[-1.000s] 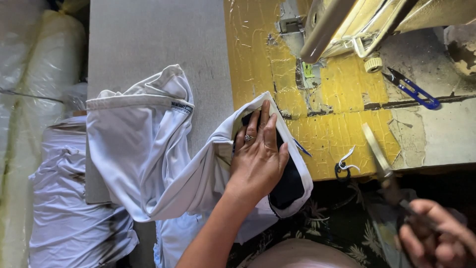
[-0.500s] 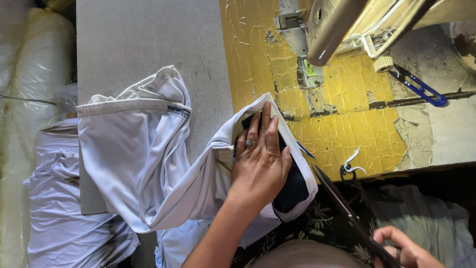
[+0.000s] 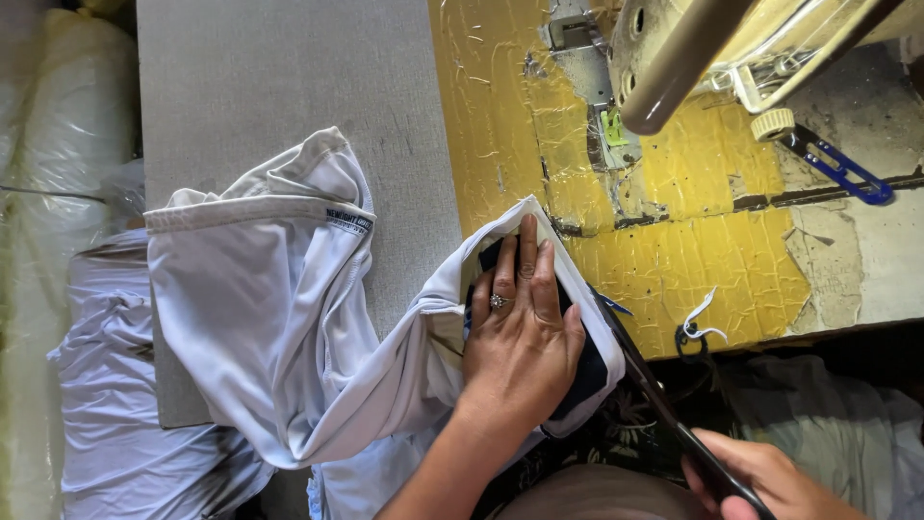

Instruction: Trimming excess fabric from the edges of garments using scissors at a sewing workstation.

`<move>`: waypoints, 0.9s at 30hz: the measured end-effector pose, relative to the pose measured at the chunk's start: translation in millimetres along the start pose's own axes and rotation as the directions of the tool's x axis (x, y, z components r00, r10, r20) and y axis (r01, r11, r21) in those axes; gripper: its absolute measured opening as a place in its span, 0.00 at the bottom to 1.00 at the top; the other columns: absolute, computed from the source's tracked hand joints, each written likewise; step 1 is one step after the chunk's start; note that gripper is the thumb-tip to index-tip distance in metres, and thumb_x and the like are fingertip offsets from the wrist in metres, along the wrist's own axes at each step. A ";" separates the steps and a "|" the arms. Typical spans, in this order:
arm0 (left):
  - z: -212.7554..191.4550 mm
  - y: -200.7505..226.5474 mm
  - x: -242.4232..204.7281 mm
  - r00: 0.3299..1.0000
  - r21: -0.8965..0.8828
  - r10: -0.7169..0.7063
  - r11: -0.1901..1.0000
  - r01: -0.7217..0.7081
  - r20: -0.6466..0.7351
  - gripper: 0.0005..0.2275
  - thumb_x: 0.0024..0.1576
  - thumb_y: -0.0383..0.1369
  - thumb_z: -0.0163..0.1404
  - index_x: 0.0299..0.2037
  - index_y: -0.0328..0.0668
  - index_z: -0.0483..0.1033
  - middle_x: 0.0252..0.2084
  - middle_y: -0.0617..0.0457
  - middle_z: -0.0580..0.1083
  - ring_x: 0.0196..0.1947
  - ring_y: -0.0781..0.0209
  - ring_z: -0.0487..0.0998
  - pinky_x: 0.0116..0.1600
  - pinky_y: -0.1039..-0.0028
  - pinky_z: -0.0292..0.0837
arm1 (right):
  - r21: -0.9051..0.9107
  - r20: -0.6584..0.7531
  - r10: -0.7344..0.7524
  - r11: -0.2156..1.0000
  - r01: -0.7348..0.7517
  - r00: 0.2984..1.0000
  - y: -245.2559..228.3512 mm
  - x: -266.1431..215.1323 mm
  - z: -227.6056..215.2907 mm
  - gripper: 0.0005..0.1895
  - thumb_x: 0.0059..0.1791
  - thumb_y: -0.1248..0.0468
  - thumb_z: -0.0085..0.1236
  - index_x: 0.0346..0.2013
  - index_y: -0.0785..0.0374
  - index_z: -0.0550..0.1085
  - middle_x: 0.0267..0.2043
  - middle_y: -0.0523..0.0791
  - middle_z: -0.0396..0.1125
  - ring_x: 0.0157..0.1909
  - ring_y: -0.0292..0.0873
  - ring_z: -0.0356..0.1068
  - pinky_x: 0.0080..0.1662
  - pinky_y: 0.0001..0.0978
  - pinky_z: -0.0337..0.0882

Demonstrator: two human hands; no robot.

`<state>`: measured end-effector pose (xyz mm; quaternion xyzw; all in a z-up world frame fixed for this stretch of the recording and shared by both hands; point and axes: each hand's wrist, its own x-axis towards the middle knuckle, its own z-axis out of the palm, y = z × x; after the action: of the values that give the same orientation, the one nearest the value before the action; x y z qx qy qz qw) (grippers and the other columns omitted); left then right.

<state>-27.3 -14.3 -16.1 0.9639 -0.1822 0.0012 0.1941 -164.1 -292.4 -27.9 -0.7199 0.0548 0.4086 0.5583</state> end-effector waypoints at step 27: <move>-0.6 3.0 -2.7 0.997 -0.027 -0.012 1.000 0.009 -0.078 0.34 0.60 0.42 0.46 0.74 0.36 0.50 0.80 0.43 0.44 0.79 0.48 0.50 0.74 0.59 0.50 | -0.333 -0.388 0.147 0.898 -0.287 0.910 4.1 -19.8 22.2 0.34 0.29 0.27 0.56 0.22 0.54 0.78 0.21 0.38 0.65 0.25 0.36 0.62 0.33 0.28 0.61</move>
<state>-30.8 -15.6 -14.7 0.9614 -0.1693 0.0356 0.2137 -191.1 -282.6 -19.1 -0.8654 0.1545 0.3360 0.3382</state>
